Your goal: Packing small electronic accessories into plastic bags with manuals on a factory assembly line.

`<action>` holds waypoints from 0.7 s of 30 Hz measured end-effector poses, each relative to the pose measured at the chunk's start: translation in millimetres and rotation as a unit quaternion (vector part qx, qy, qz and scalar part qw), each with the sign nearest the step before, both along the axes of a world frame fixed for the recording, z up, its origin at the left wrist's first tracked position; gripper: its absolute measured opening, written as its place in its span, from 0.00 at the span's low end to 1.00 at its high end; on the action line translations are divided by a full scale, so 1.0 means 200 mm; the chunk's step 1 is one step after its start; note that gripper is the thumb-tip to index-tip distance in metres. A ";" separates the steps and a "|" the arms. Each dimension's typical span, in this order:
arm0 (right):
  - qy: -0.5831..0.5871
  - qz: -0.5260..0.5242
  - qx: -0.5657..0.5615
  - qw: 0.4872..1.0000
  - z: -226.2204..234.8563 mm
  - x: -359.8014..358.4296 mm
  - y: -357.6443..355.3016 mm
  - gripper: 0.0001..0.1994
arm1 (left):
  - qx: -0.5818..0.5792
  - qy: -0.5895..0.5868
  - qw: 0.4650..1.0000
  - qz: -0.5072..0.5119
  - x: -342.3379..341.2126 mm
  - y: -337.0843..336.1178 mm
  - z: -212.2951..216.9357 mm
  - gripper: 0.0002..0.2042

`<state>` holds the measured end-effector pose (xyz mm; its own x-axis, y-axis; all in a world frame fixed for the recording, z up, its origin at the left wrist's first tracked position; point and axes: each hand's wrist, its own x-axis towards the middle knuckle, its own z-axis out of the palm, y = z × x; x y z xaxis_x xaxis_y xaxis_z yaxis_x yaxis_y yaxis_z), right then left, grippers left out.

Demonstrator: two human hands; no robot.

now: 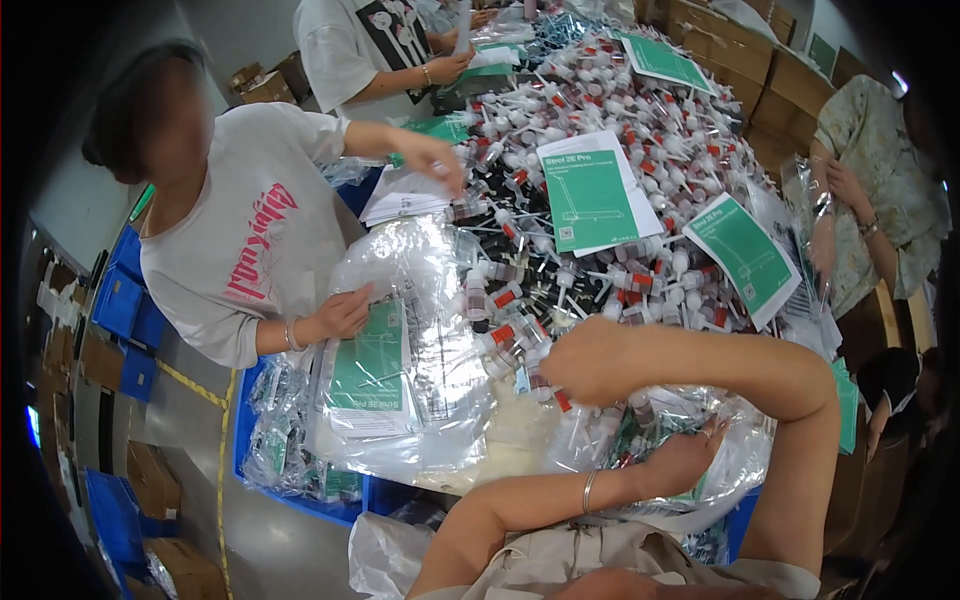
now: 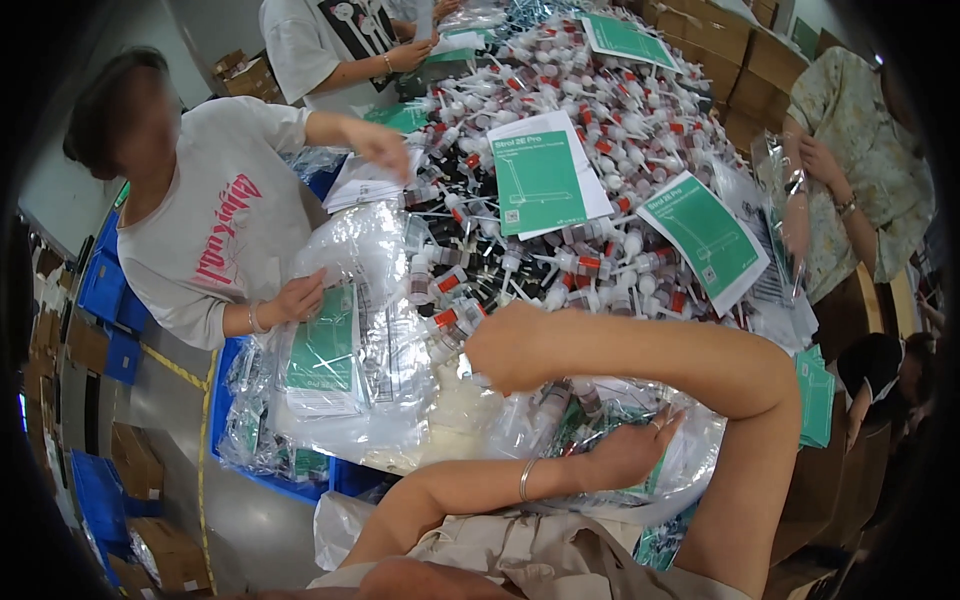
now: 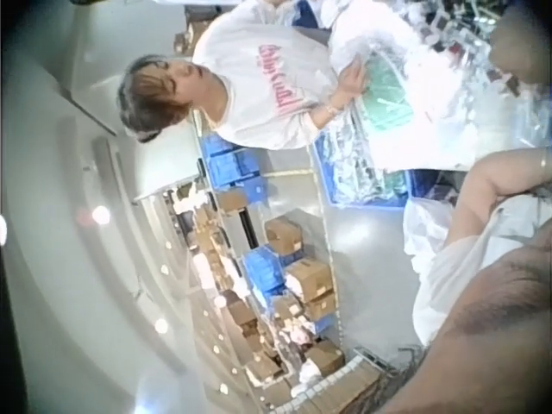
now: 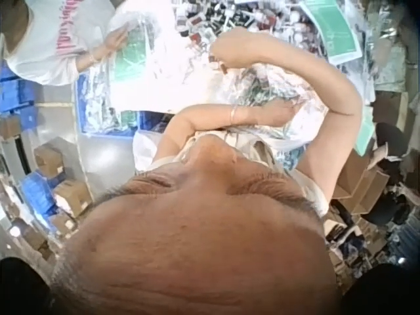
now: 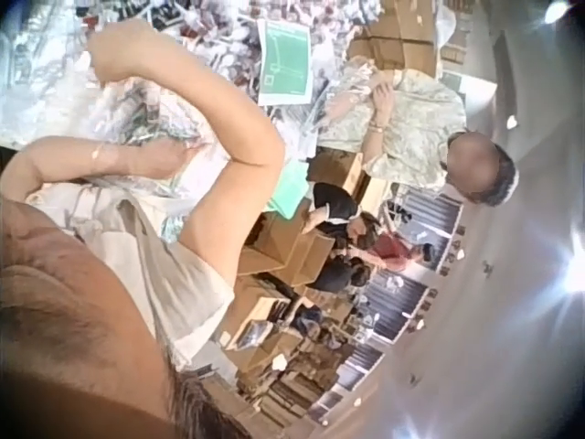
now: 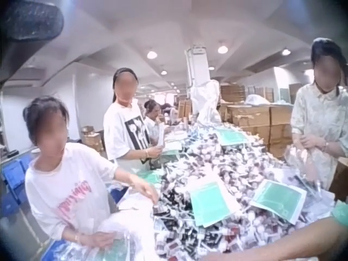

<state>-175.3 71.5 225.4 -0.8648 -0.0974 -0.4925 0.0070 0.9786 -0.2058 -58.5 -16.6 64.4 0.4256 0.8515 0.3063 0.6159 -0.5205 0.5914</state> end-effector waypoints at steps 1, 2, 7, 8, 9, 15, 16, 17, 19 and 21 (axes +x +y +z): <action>-0.060 -0.025 0.024 0.998 0.00 -0.04 0.06 0.10 | 0.001 0.003 1.000 -0.003 0.00 0.00 0.00 0.36; -0.043 -0.053 0.008 0.998 -0.05 -0.05 0.14 0.11 | 0.033 -0.018 0.999 0.004 0.01 0.00 -0.03 0.36; -0.055 -0.101 0.008 0.993 -0.12 -0.09 0.28 0.11 | 0.032 -0.018 0.999 0.012 0.00 0.02 -0.04 0.36; -0.056 -0.089 0.012 0.994 -0.16 -0.09 0.28 0.11 | 0.031 -0.006 0.999 0.013 0.00 0.02 -0.04 0.36; -0.055 -0.081 0.020 0.995 -0.19 -0.08 0.29 0.11 | 0.033 0.007 0.999 0.010 0.01 0.03 -0.04 0.36; -0.006 -0.073 0.007 0.997 -0.26 -0.11 0.30 0.15 | -0.001 0.012 1.000 -0.003 0.06 0.02 -0.08 0.38; -0.015 -0.088 0.008 0.996 -0.25 -0.09 0.30 0.15 | -0.019 0.041 0.999 -0.018 0.07 0.01 -0.05 0.38; -0.008 -0.076 0.008 0.997 -0.25 -0.11 0.28 0.15 | -0.019 0.048 0.999 -0.006 0.06 0.01 -0.06 0.38; -0.019 -0.076 0.023 0.997 -0.25 -0.12 0.24 0.15 | -0.032 0.024 0.999 -0.005 0.04 0.01 -0.07 0.39; 0.009 -0.071 0.028 0.997 -0.28 -0.09 0.25 0.15 | -0.016 0.020 1.000 -0.008 0.04 0.02 -0.08 0.39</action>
<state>-193.0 122.4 169.9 -0.8770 0.0527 -0.4776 0.1421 0.9779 -0.1531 -51.1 -13.5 47.6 0.4498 0.8539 0.2616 0.6314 -0.5112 0.5831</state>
